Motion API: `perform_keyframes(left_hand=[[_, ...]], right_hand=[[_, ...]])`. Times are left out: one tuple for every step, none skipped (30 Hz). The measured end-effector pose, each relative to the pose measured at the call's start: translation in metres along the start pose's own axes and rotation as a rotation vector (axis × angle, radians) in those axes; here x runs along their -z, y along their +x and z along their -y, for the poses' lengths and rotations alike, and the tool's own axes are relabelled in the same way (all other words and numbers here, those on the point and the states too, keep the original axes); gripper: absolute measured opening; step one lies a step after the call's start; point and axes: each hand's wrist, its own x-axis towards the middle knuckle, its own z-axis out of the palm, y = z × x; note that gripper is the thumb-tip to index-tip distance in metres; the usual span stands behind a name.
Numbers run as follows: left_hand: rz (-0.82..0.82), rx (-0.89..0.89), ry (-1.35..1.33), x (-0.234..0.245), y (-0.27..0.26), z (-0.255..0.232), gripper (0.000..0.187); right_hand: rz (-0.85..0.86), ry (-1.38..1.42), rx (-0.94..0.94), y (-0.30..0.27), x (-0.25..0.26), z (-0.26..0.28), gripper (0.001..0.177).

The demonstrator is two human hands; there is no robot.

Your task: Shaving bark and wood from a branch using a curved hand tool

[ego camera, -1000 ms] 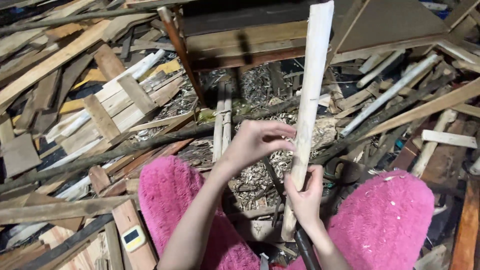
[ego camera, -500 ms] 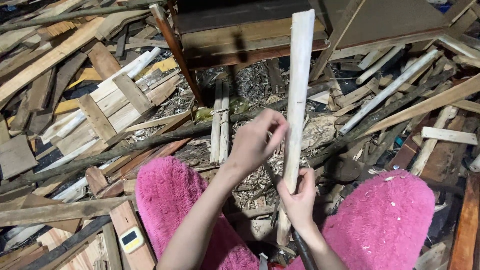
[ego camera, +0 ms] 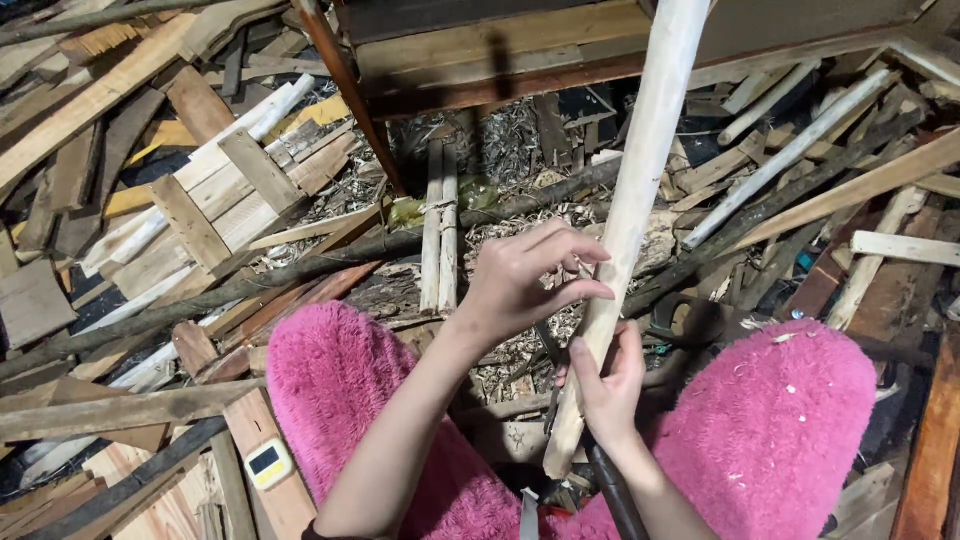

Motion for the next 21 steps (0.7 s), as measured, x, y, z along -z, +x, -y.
perform_keyframes(left_hand=[[-0.017,-0.026,0.046,-0.001,0.000,0.000,0.027],[-0.036,-0.052,0.092,-0.002,0.000,0.000,0.027],[-0.037,-0.051,0.093,-0.001,0.001,-0.002,0.027],[-0.052,-0.052,0.085,0.000,0.002,-0.003,0.016],[-0.067,-0.053,0.078,0.000,0.003,-0.005,0.006],[-0.067,-0.052,0.077,-0.007,0.000,0.004,0.006],[-0.086,-0.064,0.141,-0.013,-0.003,0.014,0.005],[-0.104,-0.075,0.205,-0.020,-0.006,0.024,0.008],[-0.103,-0.072,0.203,-0.024,-0.008,0.032,0.008],[-0.116,0.007,0.143,-0.028,-0.011,0.040,0.009],[-0.127,0.087,0.082,-0.032,-0.014,0.048,0.010],[-0.123,0.096,0.077,-0.030,-0.015,0.050,0.010],[-0.054,0.148,0.099,-0.029,-0.015,0.051,0.012],[0.023,0.209,0.115,-0.030,-0.021,0.051,0.014],[0.036,0.227,0.105,-0.029,-0.024,0.043,0.014],[0.158,0.213,0.055,-0.028,-0.022,0.037,0.012],[0.279,0.198,0.004,-0.026,-0.019,0.031,0.013],[0.288,0.198,-0.005,-0.027,-0.019,0.024,0.013],[0.382,0.193,-0.064,-0.027,-0.019,0.017,0.010],[0.473,0.186,-0.120,-0.025,-0.019,0.010,0.006],[0.480,0.186,-0.126,-0.026,-0.021,0.008,0.006]], right_hand=[[0.003,-0.014,-0.008,-0.002,-0.001,0.000,0.028],[0.007,-0.030,-0.016,-0.003,-0.001,0.000,0.030],[0.008,-0.030,-0.016,-0.003,-0.002,0.002,0.030],[0.020,-0.035,-0.004,-0.003,-0.003,0.003,0.030],[0.032,-0.039,0.009,-0.002,-0.004,0.005,0.029],[0.031,-0.039,0.008,-0.001,-0.002,0.004,0.029],[0.067,-0.052,0.033,0.000,-0.001,0.002,0.027],[0.102,-0.066,0.057,0.001,0.002,0.000,0.026],[0.101,-0.066,0.055,0.005,-0.001,0.005,0.026],[0.071,-0.024,0.025,0.008,-0.003,0.010,0.022],[0.041,0.017,-0.004,0.012,-0.005,0.014,0.027],[0.037,0.016,-0.014,0.014,-0.002,0.015,0.027],[0.032,0.080,-0.034,0.016,0.001,0.015,0.037],[0.020,0.143,-0.066,0.013,0.005,0.015,0.046],[0.008,0.140,-0.086,0.013,0.011,0.014,0.046],[-0.021,0.137,-0.121,0.019,0.016,0.013,0.051],[-0.050,0.135,-0.155,0.025,0.021,0.013,0.056],[-0.062,0.133,-0.159,0.028,0.024,0.017,0.056],[-0.154,0.159,-0.250,0.030,0.027,0.022,0.056],[-0.243,0.186,-0.340,0.035,0.029,0.026,0.056],[-0.251,0.185,-0.342,0.035,0.025,0.034,0.056]])
